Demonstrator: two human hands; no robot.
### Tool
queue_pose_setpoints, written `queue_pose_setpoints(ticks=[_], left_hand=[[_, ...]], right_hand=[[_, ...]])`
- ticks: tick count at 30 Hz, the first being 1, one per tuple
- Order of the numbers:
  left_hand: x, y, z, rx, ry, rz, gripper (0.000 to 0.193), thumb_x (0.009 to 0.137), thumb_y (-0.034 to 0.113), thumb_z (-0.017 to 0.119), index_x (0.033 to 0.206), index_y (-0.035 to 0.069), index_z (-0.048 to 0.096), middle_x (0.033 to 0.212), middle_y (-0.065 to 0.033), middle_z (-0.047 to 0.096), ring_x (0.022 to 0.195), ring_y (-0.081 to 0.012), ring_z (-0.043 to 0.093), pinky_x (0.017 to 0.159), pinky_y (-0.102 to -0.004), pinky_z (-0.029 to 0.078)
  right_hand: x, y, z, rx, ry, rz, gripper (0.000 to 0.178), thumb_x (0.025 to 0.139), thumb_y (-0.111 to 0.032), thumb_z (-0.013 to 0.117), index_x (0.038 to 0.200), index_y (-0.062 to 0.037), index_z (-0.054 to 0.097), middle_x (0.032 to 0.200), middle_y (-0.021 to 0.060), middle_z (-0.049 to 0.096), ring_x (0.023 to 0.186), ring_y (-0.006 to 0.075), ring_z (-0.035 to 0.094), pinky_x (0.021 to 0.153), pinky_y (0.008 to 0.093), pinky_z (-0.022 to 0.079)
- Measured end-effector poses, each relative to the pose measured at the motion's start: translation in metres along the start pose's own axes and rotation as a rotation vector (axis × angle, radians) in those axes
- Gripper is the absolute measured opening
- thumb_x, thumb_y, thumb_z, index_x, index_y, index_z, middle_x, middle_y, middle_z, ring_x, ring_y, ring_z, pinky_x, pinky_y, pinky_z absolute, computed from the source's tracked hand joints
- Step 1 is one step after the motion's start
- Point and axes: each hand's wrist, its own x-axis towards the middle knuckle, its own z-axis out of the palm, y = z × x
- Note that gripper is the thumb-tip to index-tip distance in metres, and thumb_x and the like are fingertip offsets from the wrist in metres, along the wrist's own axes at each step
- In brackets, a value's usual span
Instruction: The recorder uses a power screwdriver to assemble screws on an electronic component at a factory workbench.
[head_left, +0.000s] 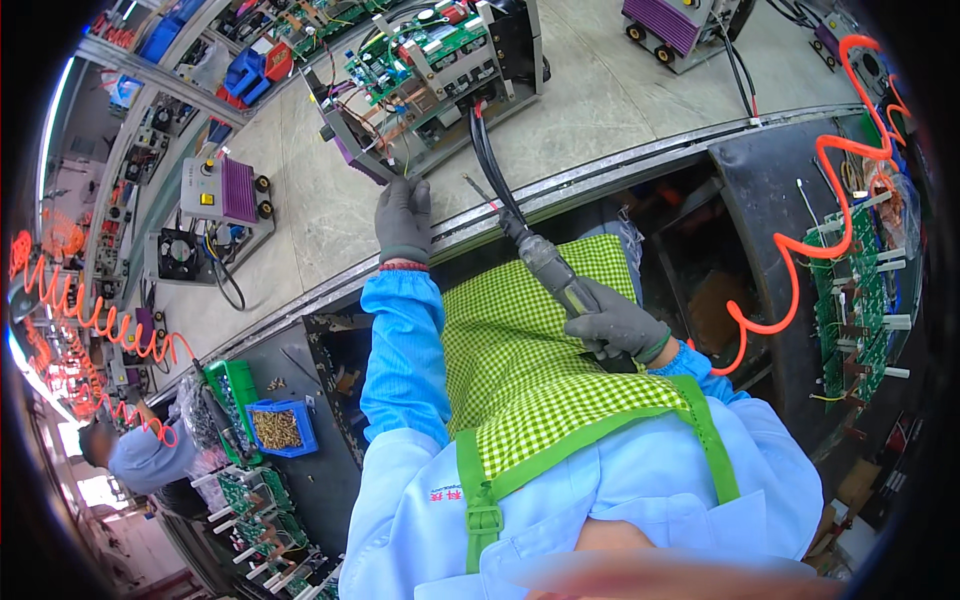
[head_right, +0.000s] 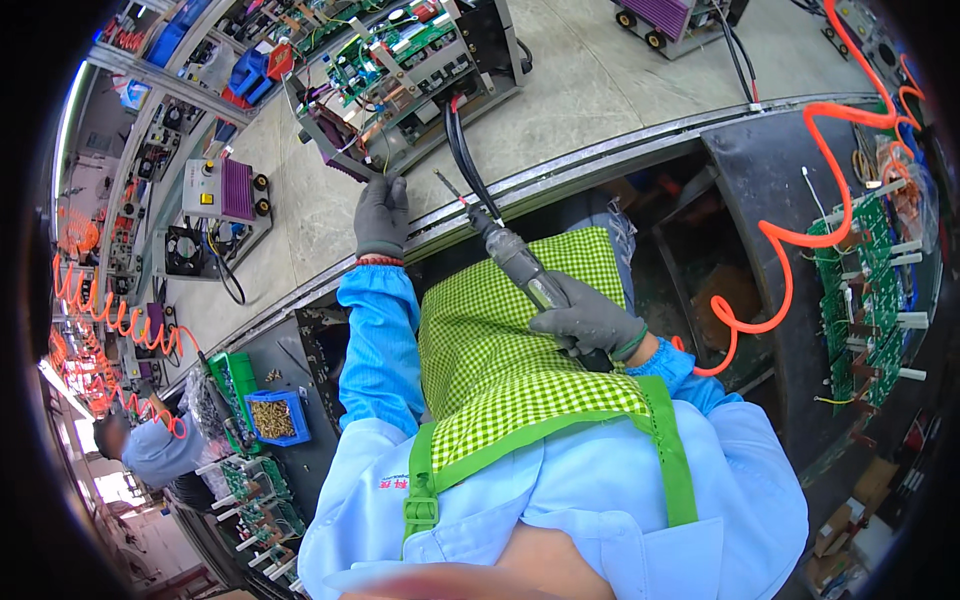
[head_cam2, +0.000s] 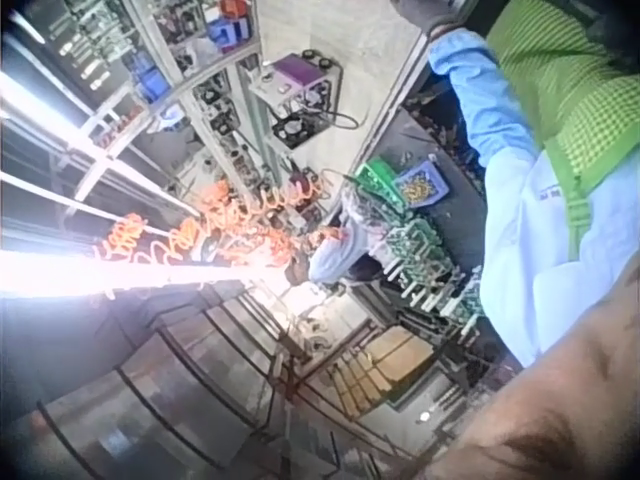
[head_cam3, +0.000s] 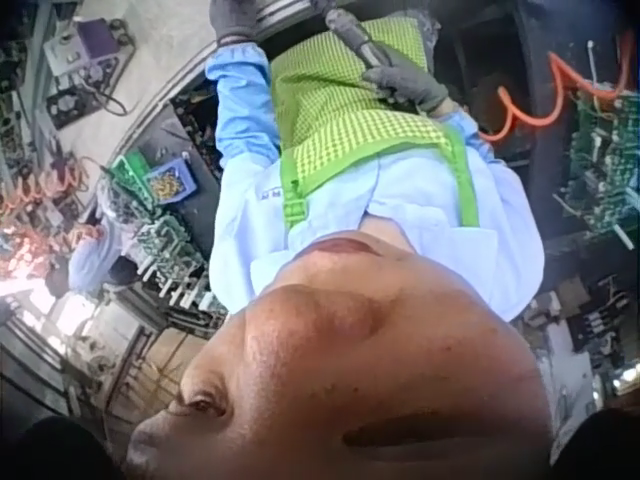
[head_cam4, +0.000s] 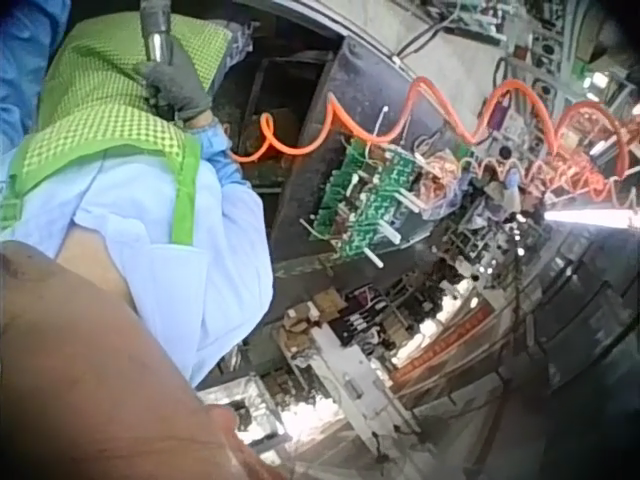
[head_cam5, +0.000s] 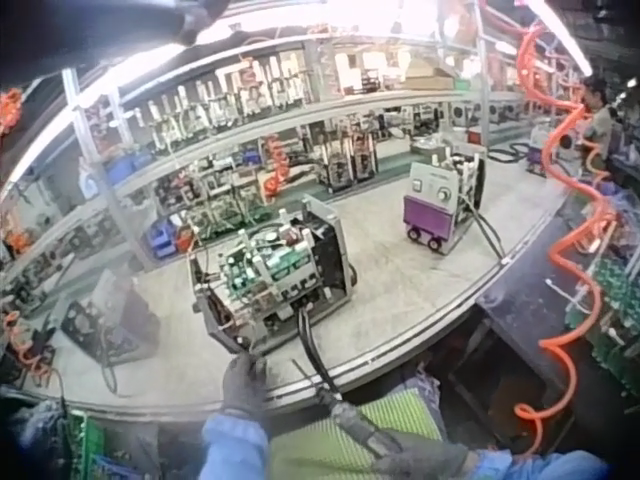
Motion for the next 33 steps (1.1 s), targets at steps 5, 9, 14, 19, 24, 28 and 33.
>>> queue_pose_setpoints(ticks=[5, 9, 14, 19, 24, 28, 33], left_hand=[[0.020, -0.023, -0.022, 0.926, -0.300, 0.726, 0.020, 0.093, 0.011, 0.062, 0.108, 0.000, 0.057, 0.097, -0.0107, 0.063, 0.082, -0.0172, 0.064, 0.069, -0.0215, 0.055], [0.010, 0.006, 0.015, 0.080, -0.312, -0.316, 0.017, 0.093, 0.010, 0.061, 0.106, 0.001, 0.057, 0.098, -0.0112, 0.064, 0.086, -0.0184, 0.065, 0.066, -0.0226, 0.056], [0.009, 0.000, 0.027, -0.008, -0.227, -0.178, 0.018, 0.094, 0.013, 0.063, 0.108, 0.004, 0.056, 0.095, -0.0091, 0.065, 0.083, -0.0189, 0.066, 0.066, -0.0247, 0.056], [0.010, -0.009, 0.021, -0.082, -0.210, -0.184, 0.015, 0.093, 0.011, 0.063, 0.106, 0.007, 0.056, 0.091, -0.0068, 0.064, 0.084, -0.0184, 0.066, 0.068, -0.0252, 0.057], [0.012, -0.009, 0.016, -0.073, -0.243, -0.214, 0.014, 0.093, 0.011, 0.063, 0.105, 0.008, 0.057, 0.090, -0.0060, 0.063, 0.085, -0.0182, 0.065, 0.068, -0.0251, 0.057], [0.009, -0.010, 0.015, -0.062, -0.253, -0.194, 0.015, 0.092, 0.012, 0.064, 0.106, 0.009, 0.057, 0.090, -0.0056, 0.063, 0.083, -0.0175, 0.064, 0.067, -0.0252, 0.056], [0.006, -0.011, 0.016, 0.067, -0.177, -0.100, 0.016, 0.093, 0.016, 0.065, 0.106, 0.008, 0.060, 0.092, -0.0052, 0.064, 0.079, -0.0154, 0.064, 0.064, -0.0225, 0.053]], right_hand=[[0.002, 0.004, -0.005, 0.051, 0.036, -0.027, 0.056, 0.077, -0.024, 0.073, 0.121, -0.0052, 0.045, 0.066, 0.0001, 0.049, 0.044, 0.0072, 0.045, 0.039, 0.0225, 0.040], [0.005, 0.001, -0.006, 0.085, 0.021, -0.045, 0.057, 0.077, -0.024, 0.073, 0.122, -0.0049, 0.044, 0.068, -0.0002, 0.049, 0.045, 0.0071, 0.045, 0.039, 0.0222, 0.040], [0.013, -0.017, 0.000, 0.037, 0.003, -0.013, 0.059, 0.077, -0.023, 0.073, 0.125, -0.0050, 0.044, 0.073, -0.0001, 0.048, 0.048, 0.0068, 0.047, 0.040, 0.0217, 0.041], [0.025, -0.023, 0.003, 0.017, 0.002, 0.029, 0.056, 0.077, -0.024, 0.072, 0.124, -0.0060, 0.045, 0.075, 0.0002, 0.049, 0.049, 0.0066, 0.047, 0.040, 0.0213, 0.042], [0.037, -0.022, 0.005, 0.013, -0.030, 0.012, 0.054, 0.078, -0.024, 0.072, 0.121, -0.0070, 0.046, 0.074, 0.0002, 0.049, 0.048, 0.0066, 0.048, 0.040, 0.0219, 0.043], [0.044, -0.024, 0.009, -0.028, -0.005, 0.034, 0.052, 0.079, -0.024, 0.072, 0.121, -0.0068, 0.046, 0.074, 0.0002, 0.048, 0.048, 0.0068, 0.047, 0.040, 0.0224, 0.043], [0.054, -0.022, 0.013, 0.026, 0.007, 0.009, 0.052, 0.079, -0.024, 0.072, 0.121, -0.0060, 0.045, 0.072, 0.0002, 0.048, 0.047, 0.0074, 0.047, 0.039, 0.0225, 0.042]])
